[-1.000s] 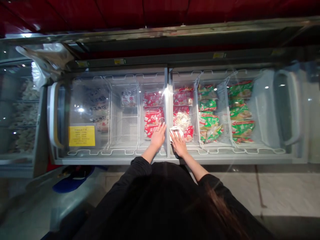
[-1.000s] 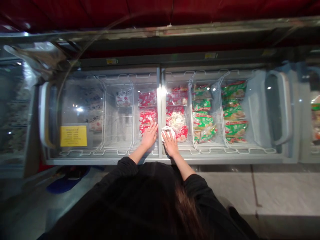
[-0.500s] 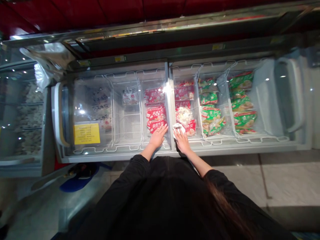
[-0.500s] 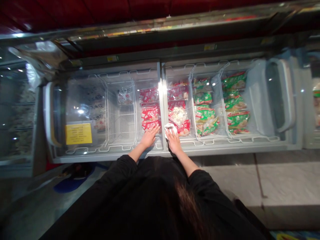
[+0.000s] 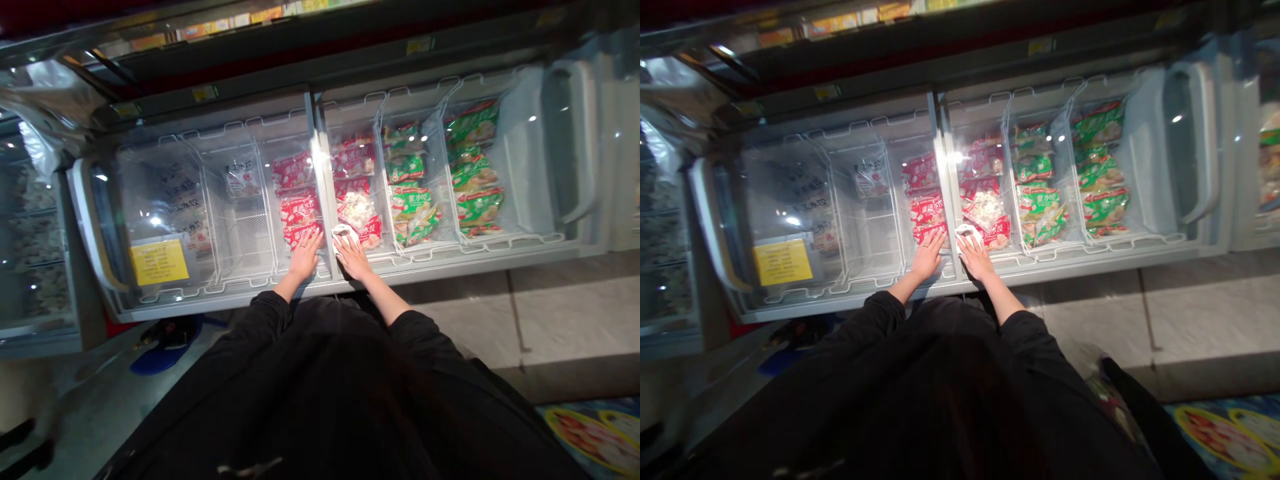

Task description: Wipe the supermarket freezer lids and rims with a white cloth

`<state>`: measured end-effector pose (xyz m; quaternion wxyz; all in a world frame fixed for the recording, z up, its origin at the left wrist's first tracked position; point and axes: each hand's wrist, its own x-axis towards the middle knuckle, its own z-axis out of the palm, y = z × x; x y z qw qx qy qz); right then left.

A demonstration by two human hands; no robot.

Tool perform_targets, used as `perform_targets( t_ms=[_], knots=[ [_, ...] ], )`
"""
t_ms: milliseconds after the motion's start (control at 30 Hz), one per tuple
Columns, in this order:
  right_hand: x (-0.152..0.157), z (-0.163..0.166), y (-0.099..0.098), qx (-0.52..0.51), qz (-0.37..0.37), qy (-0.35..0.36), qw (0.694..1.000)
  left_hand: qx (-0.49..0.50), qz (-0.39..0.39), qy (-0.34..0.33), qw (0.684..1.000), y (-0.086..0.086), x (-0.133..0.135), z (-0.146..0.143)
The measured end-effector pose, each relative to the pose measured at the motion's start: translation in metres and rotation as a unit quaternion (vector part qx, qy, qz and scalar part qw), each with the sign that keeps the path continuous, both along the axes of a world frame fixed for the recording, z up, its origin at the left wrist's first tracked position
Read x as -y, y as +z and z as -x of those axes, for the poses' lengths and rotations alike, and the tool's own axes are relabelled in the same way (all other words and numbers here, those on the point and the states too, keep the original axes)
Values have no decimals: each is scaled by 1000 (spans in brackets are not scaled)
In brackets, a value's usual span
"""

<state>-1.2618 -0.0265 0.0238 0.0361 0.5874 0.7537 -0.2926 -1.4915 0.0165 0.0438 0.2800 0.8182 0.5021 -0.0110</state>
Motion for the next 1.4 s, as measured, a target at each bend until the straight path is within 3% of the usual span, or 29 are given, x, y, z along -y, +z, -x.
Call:
perform_targets(
  t_ms=[100, 233, 333, 467, 633, 867, 967, 1033, 1133, 1300, 1400],
  knots=[
    [7, 6, -2, -7, -7, -6, 1000, -11, -2, 30, 999, 2, 3, -9],
    [45, 3, 2, -19, -3, 15, 1000, -26, -4, 82, 996, 4, 13, -27],
    [71, -13, 7, -41, -1, 62, 997, -35, -2, 121, 992, 6, 25, -46],
    [81, -46, 9, -56, -11, 94, 994, -47, 9, 145, 988, 8, 48, -78],
    [88, -118, 7, -20, -29, 44, 998, -62, 1, 198, 978, 3, 68, -113],
    [96, -275, 9, 49, -40, -42, 997, -61, 3, 284, 957, 0, 72, -139],
    [96, -304, 6, 67, -44, -69, 994, -70, 8, 290, 955, 4, 82, -147],
    [95, -298, 6, 79, -47, -101, 991, -73, 13, 276, 958, 8, 92, -148],
    [89, -253, 11, 79, -48, -101, 991, -68, 19, 232, 970, 16, 108, -141],
    [76, -131, 15, 8, -35, 48, 998, -53, 27, 165, 985, 20, 121, -110],
    [75, -64, 11, -31, -24, 110, 993, -56, 17, 174, 983, 17, 125, -90]
  ],
)
